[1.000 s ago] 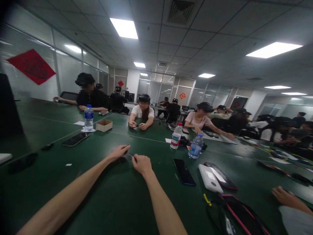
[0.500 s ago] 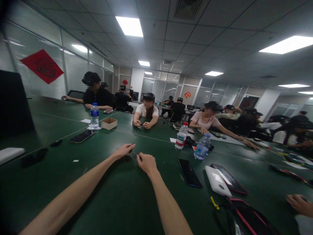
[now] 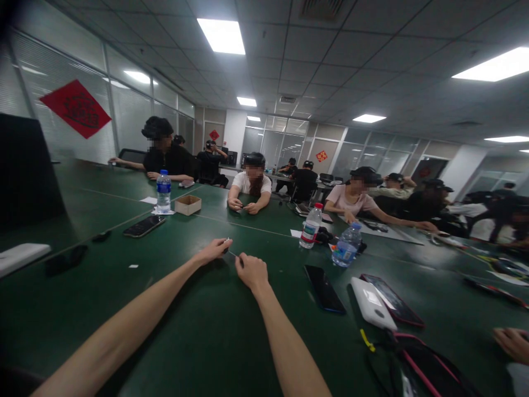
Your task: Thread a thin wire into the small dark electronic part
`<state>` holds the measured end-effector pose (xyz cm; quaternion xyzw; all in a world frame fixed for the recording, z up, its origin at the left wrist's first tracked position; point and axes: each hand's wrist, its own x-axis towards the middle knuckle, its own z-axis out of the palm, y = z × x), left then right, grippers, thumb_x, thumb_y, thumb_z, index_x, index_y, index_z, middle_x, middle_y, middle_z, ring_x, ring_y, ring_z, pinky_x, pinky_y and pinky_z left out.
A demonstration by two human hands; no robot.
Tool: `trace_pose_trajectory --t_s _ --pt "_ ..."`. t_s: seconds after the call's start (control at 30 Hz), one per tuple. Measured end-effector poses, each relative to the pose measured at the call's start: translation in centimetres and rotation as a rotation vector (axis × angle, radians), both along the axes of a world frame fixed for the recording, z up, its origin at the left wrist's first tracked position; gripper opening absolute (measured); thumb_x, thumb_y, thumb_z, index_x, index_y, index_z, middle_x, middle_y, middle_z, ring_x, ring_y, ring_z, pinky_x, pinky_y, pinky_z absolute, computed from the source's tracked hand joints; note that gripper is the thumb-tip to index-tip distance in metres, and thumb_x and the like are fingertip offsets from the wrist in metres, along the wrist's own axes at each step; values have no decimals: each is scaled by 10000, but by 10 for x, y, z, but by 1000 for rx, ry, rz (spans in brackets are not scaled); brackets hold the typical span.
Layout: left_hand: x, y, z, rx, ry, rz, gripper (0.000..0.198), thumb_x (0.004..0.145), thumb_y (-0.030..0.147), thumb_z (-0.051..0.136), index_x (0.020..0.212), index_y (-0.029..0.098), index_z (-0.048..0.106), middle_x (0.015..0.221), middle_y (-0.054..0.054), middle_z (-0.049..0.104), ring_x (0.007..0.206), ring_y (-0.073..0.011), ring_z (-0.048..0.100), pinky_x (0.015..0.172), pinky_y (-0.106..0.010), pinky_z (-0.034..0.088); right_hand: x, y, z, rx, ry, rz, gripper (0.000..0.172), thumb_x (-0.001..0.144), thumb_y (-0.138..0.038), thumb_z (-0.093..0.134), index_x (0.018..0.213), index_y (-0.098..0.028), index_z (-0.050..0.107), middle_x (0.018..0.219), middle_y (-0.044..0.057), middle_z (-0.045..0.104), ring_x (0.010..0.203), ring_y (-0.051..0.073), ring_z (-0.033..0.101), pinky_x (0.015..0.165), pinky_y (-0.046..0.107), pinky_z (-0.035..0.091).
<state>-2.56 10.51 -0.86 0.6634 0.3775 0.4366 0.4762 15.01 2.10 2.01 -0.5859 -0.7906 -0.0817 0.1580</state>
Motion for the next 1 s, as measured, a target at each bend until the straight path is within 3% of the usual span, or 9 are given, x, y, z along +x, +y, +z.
trace_pose_trajectory --t_s 0.1,0.27,0.5,0.67,0.8,0.9,1.0 --pt "-1 1 -1 -13 -12 0 520 713 695 479 723 176 441 538 69 326 449 -70 304 430 -211 230 1 2 -2 19 10 -41 407 944 -473 269 967 -238 600 879 60 672 736 155 628 642 241 407" --pt "-1 -2 2 92 106 28 505 747 650 468 720 147 509 583 29 440 514 -91 398 476 -214 296 4 5 -2 25 119 -162 394 962 -420 232 992 -208 563 861 73 653 726 154 619 620 239 395" --pt "4 -6 8 191 172 -190 384 714 483 608 837 121 641 716 -25 590 631 -126 492 580 -224 373 2 6 -3 90 196 67 333 878 -486 402 1016 -201 504 930 39 596 751 140 583 613 227 393" --pt "1 -9 19 109 287 -360 333 723 401 604 876 115 679 652 -26 589 554 -118 483 546 -229 369 4 8 -3 58 227 106 284 830 -405 493 1042 -217 488 985 39 591 808 153 586 649 240 426" --pt "-6 -5 29 15 359 -426 333 694 293 597 980 142 676 734 -29 636 606 -135 527 593 -243 403 4 8 -2 41 247 89 249 839 -357 485 1040 -210 498 994 54 606 844 167 597 671 249 446" --pt "-27 3 30 61 453 -216 402 664 245 590 1053 169 659 882 -57 662 750 -183 569 688 -275 430 3 8 -3 19 233 42 282 847 -359 477 1084 -208 500 1045 76 606 861 176 609 684 263 457" --pt "-69 11 20 200 625 315 397 685 242 555 1066 179 644 1042 -120 627 971 -260 532 861 -360 388 4 9 -4 0 229 42 307 853 -364 473 1114 -205 499 1061 82 609 864 178 616 693 268 465"
